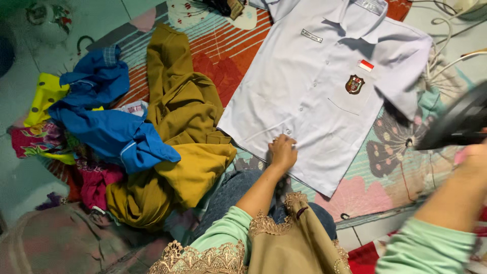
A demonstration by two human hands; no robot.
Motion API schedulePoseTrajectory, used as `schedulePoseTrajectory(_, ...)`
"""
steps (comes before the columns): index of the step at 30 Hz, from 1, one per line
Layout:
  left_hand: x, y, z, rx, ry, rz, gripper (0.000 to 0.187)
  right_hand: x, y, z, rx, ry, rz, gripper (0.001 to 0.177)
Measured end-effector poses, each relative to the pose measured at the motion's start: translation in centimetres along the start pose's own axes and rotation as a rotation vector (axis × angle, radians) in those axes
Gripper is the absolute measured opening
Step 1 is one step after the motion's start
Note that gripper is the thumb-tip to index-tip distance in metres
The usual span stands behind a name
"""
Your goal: The person irons a pair of maroon pants and a white short-sleeved shirt on a patterned mat on the floor. They use a black electric iron to smooth the fabric, frequently adjusting the garments and flipping them over to iron different sections.
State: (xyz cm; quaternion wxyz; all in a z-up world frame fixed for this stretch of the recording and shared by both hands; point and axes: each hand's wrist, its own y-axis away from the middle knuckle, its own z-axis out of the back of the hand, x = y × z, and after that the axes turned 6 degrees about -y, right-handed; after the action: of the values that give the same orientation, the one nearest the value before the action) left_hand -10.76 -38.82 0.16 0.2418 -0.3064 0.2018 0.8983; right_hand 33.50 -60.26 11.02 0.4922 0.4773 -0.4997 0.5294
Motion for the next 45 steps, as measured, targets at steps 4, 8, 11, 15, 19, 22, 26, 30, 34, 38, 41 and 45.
schedulePoseTrajectory(4,0.7,-0.4,1.3,-0.092,-0.047,0.092,0.017,-3.9,6.4,-6.4,0.140,-0.094,-0.061,0.024)
schedulePoseTrajectory(8,2.1,-1.0,1.5,0.020,-0.045,0.088,0.016,-7.9,18.4,-11.6,0.191,-0.149,-0.188,0.019)
schedulePoseTrajectory(11,2.9,-1.3,1.2,0.032,-0.050,0.078,0.018,-9.8,24.8,-14.9,0.268,-0.083,-0.178,0.009)
schedulePoseTrajectory(15,3.7,-2.2,1.4,0.106,-0.128,0.110,0.018,-9.3,30.0,-17.9,0.387,0.115,0.027,0.023)
schedulePoseTrajectory(19,3.6,-2.0,1.8,0.139,-0.107,0.140,0.019,-7.5,27.4,-21.2,0.448,0.379,0.454,0.030)
schedulePoseTrajectory(22,3.7,-2.3,2.0,0.158,-0.093,0.155,0.020,-6.2,26.4,-22.2,0.486,0.455,0.361,0.034)
schedulePoseTrajectory(26,3.5,-2.8,1.7,0.209,-0.121,0.176,0.024,-5.0,30.2,-19.5,0.584,0.396,0.318,0.035)
schedulePoseTrajectory(30,3.9,-2.6,1.4,0.187,-0.120,0.176,0.021,-5.3,29.5,-20.6,0.580,0.400,0.457,0.033)
schedulePoseTrajectory(34,5.0,-2.4,2.4,0.292,-0.128,0.192,0.020,-4.4,26.9,-21.7,0.663,0.494,0.408,0.036)
schedulePoseTrajectory(38,5.4,-2.6,3.8,0.386,-0.163,0.210,0.019,-4.4,28.4,-19.3,0.675,0.535,0.319,0.034)
schedulePoseTrajectory(41,4.9,-2.9,4.6,0.409,-0.153,0.229,0.018,-4.7,31.3,-15.7,0.676,0.519,0.349,0.038)
schedulePoseTrajectory(45,4.5,-3.0,5.2,0.463,-0.205,0.228,0.021,-3.8,32.5,-13.3,0.772,0.517,0.315,0.041)
